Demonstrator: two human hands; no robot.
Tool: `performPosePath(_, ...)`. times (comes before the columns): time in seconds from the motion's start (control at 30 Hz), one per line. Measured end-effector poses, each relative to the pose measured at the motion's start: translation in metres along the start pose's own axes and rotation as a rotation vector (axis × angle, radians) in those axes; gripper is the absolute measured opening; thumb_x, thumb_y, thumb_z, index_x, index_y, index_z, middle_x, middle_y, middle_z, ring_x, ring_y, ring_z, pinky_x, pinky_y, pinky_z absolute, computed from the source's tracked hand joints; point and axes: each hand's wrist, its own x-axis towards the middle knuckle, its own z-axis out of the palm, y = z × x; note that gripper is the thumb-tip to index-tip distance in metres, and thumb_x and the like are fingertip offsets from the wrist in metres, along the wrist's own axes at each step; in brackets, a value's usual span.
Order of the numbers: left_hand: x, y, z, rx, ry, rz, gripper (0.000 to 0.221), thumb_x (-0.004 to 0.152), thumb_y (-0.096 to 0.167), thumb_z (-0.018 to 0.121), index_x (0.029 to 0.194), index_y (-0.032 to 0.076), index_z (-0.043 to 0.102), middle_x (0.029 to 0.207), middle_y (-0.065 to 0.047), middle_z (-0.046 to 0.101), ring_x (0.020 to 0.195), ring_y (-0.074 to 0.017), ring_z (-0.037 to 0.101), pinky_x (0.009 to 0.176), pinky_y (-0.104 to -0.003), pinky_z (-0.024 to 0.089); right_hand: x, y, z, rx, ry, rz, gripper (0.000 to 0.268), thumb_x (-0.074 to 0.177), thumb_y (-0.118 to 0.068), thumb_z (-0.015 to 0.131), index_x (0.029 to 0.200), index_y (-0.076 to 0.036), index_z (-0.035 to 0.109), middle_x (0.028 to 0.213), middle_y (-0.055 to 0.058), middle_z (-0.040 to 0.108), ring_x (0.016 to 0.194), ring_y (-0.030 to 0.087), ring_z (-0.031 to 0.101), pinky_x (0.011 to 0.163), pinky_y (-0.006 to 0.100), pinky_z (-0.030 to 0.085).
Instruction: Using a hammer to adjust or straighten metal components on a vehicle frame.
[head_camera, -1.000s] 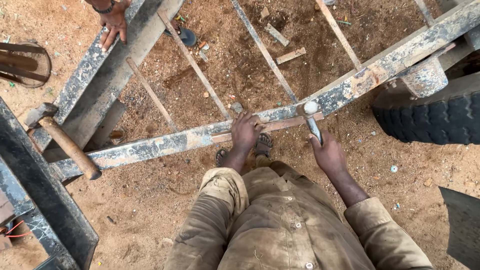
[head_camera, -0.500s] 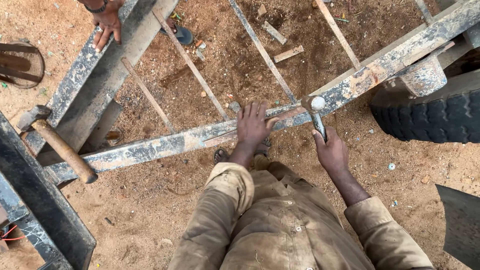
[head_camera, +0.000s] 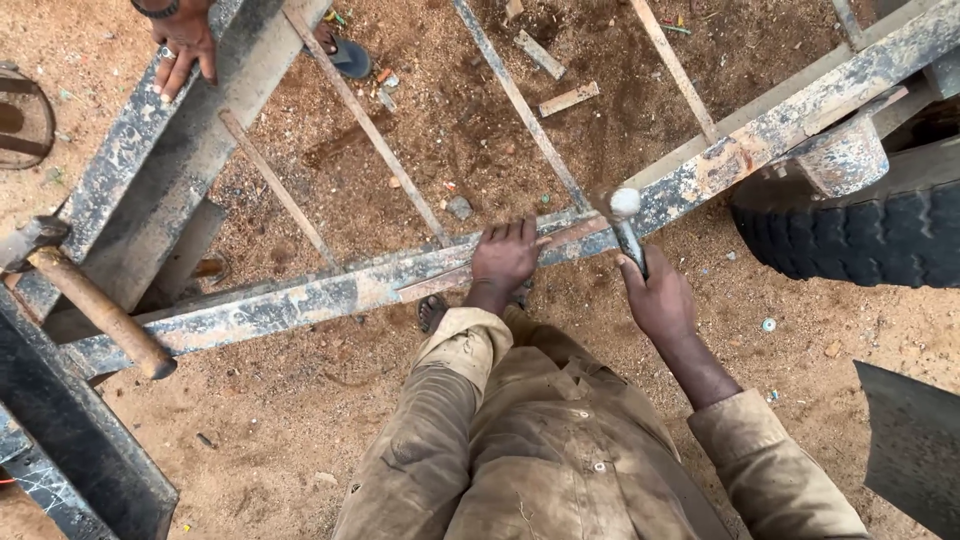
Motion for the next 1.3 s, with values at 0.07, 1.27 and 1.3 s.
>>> performPosePath(0.07, 0.001, 0.003, -0.002, -0.014, -0.009, -0.004, 0.055, 0.109, 0.036, 0.039, 0.147, -0.003, 0.045, 0.132, -0.024, 0.067, 0.115, -0.0373, 0.069, 0.106, -0.054, 0.051, -0.008, 0.005, -0.003, 0.036, 0.055, -0.051, 0.038, 0.107, -0.039, 0.055, 0.126, -0.006, 0.058, 0.079, 0.012, 0.071, 0.061, 0.023, 0.068, 0.053, 0.042, 0.057)
performPosePath(1.27, -0.105, -0.069, -0.012, -0.047, 0.018, -0.244, 0.037, 0.099, 0.042, 0.058, 0.124, 0.016, 0.065, 0.128, -0.008, 0.062, 0.118, -0.0227, 0.056, 0.108, -0.048, 0.041, -0.07, 0.096, 0.058, -0.006, -0.129, 0.223, 0.053, 0.1, -0.056, 0.051, 0.128, -0.013, 0.062, 0.084, 0.021, 0.073, 0.077, 0.036, 0.071, 0.074, 0.055, 0.056)
performPosePath(1.3, -0.115, -0.078, -0.008, -0.054, 0.047, -0.274, 0.036, 0.099, 0.043, 0.059, 0.121, 0.015, 0.067, 0.124, -0.009, 0.064, 0.116, -0.0238, 0.057, 0.106, -0.05, 0.042, -0.077, 0.101, 0.062, -0.026, -0.212, 0.304, 0.054, 0.1, -0.058, 0.048, 0.127, -0.013, 0.063, 0.087, 0.021, 0.074, 0.08, 0.038, 0.074, 0.076, 0.055, 0.057)
